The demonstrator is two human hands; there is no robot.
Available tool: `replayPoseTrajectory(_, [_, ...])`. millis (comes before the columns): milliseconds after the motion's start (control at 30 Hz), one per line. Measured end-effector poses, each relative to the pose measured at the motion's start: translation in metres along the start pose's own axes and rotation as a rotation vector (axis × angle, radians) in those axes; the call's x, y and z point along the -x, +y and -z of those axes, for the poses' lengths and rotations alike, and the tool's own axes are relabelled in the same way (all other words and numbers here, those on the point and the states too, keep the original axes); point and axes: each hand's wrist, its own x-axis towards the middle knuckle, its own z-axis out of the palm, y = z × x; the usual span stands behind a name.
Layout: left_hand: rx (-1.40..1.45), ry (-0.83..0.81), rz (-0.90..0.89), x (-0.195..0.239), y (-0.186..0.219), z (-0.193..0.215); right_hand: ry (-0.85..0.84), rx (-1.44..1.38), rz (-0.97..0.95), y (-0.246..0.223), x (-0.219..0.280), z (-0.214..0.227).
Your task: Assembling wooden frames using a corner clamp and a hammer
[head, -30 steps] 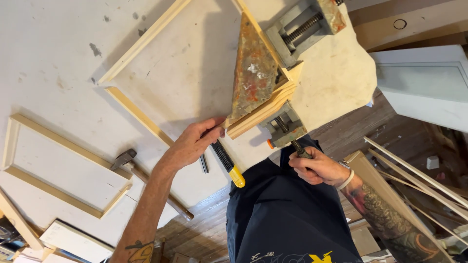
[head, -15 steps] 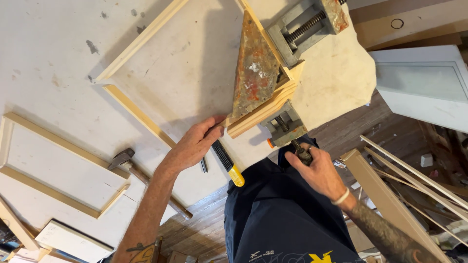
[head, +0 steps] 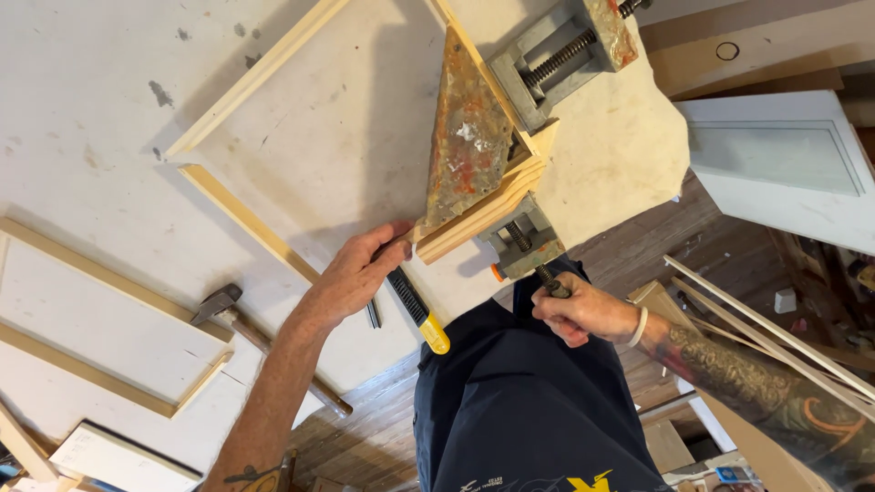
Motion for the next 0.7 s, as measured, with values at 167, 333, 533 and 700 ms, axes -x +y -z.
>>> replayPoseTrajectory(167, [-0.058, 0.011, 0.005, 0.003, -0.003, 0.002, 0.003, 0.043, 0.051, -0.006, 0.004, -0.012])
replayPoseTrajectory(333, [-0.094, 0.150, -0.067, 0.002, -0.002, -0.005, 0.167, 0.619, 0.106, -0.051, 0.033, -0.026])
replayPoseTrajectory(533, [-0.734, 0.873, -0.871, -0.005, -0.012, -0.056, 0.463, 1.253, 0.643, -0.144, 0.079, -0.009])
replayPoseTrajectory(700, [-1.103, 0.900, -0.877, -0.024, 0.051, -0.103, 0.622, 1.958, 1.140, -0.261, 0.067, 0.075])
